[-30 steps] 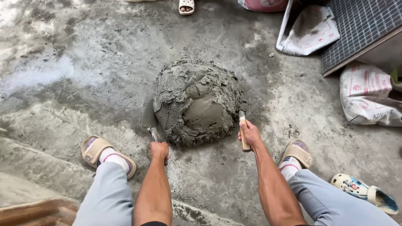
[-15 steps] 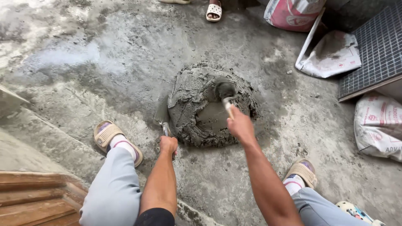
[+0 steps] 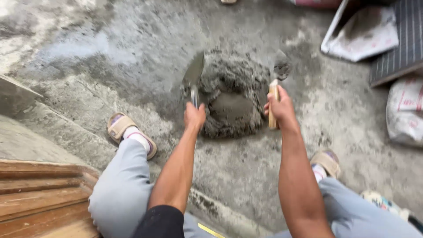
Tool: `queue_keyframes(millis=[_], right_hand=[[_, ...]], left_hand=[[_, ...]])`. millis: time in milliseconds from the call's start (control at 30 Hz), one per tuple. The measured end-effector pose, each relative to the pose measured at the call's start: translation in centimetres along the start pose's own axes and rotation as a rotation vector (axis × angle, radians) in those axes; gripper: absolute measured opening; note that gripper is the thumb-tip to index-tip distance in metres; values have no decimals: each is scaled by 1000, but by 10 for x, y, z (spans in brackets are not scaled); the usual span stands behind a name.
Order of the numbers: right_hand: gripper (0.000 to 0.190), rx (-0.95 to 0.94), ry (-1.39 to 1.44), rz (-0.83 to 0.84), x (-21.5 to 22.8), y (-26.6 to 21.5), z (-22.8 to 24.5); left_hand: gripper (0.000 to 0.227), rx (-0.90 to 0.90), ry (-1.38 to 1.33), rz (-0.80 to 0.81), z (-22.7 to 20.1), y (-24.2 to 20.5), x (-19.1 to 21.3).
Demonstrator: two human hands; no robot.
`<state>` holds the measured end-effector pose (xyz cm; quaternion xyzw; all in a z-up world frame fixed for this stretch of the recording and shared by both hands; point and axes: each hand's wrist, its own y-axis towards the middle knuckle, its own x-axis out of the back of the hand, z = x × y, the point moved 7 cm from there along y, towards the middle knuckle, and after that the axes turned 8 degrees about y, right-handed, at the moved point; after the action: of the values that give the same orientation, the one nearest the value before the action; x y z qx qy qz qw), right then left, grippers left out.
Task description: Mixing and shaping a pile of wet cement on the floor using two hand trowels
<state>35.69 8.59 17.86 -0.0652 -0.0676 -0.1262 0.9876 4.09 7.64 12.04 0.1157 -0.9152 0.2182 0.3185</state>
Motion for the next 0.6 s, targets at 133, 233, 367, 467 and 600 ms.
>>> queue_keyframes(millis=[133, 233, 367, 467, 600], right_hand=[[39, -209, 216, -279, 47, -1, -121], [38, -317, -92, -572, 56, -53, -155], [40, -531, -322, -496, 27, -87, -159], [35, -471, -174, -332, -1, -66, -185], [33, -429, -3, -209, -22, -48, -180]], left_hand=[[49, -108, 27, 43, -38, -34, 11], [46, -201, 186, 94, -50, -46, 9], [40, -204, 397, 131, -46, -33, -11], [37, -212, 432, 133, -53, -35, -9], [38, -201, 460, 157, -48, -22, -18]])
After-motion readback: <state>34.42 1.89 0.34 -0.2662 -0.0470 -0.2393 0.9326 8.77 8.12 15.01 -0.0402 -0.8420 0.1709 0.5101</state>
